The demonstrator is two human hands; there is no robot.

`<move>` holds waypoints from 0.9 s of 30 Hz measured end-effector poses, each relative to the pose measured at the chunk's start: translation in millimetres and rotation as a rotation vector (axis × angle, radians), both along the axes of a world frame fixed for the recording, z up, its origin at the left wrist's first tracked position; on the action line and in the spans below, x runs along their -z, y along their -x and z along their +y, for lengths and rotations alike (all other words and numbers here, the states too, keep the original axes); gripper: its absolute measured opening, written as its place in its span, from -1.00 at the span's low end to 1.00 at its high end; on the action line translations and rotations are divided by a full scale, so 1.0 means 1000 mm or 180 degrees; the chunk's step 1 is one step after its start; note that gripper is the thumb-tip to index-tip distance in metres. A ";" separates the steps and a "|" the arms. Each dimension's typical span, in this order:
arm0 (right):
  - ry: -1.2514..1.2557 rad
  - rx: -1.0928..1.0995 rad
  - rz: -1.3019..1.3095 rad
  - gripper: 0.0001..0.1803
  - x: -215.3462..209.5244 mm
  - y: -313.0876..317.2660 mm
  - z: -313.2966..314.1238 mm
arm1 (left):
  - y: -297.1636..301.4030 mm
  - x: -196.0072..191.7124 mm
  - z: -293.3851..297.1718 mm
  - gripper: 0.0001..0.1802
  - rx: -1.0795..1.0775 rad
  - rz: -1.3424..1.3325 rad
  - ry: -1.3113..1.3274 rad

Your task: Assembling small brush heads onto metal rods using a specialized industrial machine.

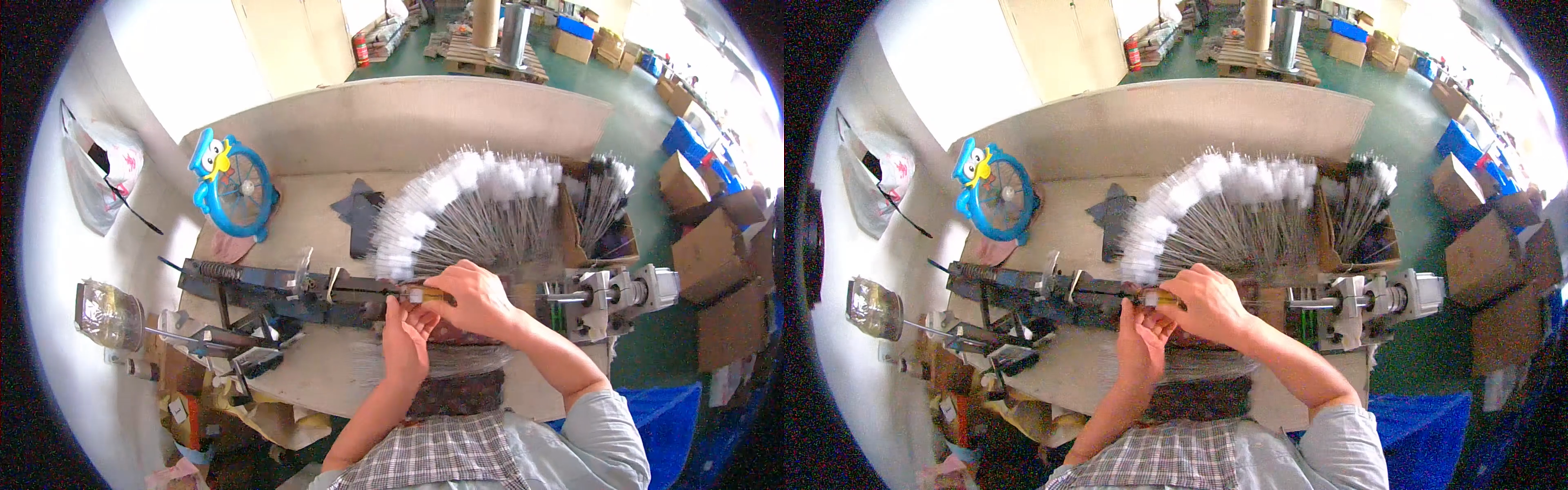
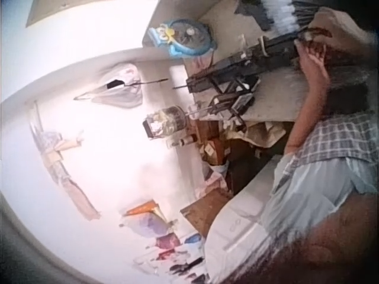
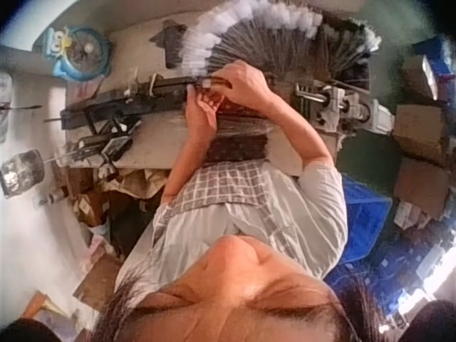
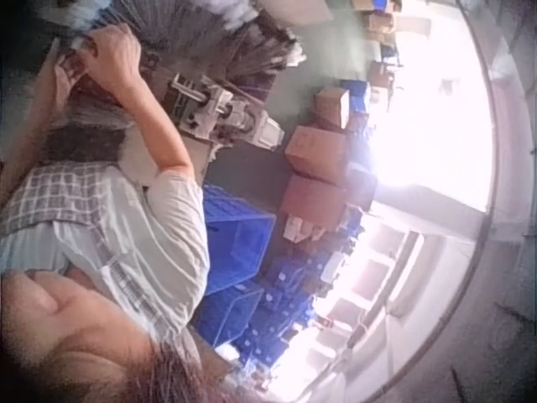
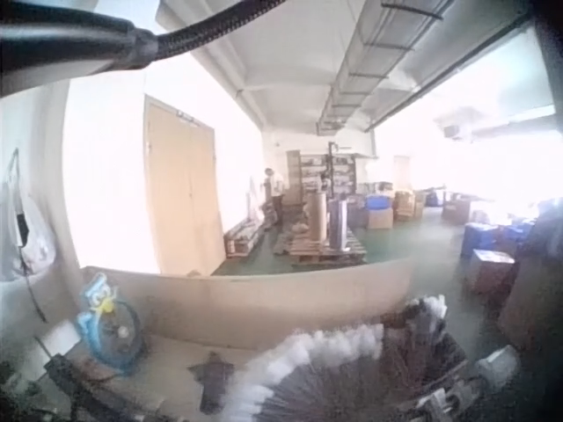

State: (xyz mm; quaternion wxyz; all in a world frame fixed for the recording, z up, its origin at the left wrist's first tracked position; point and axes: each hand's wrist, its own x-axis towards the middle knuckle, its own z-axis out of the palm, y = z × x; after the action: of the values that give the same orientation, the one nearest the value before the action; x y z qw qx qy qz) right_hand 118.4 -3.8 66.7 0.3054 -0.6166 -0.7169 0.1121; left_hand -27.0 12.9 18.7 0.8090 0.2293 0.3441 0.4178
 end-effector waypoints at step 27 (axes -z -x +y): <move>-0.1039 -0.0032 -0.0014 -0.72 0.014 0.005 -0.006 | -0.018 0.000 -0.009 -0.87 -0.0859 -0.0239 0.0070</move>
State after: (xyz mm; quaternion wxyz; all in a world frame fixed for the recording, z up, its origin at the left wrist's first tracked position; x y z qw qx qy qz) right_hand 113.7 -10.0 53.1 0.3994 -0.5554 -0.7294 -0.0057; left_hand -8.6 4.1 18.5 0.7603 0.1563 0.3459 0.5272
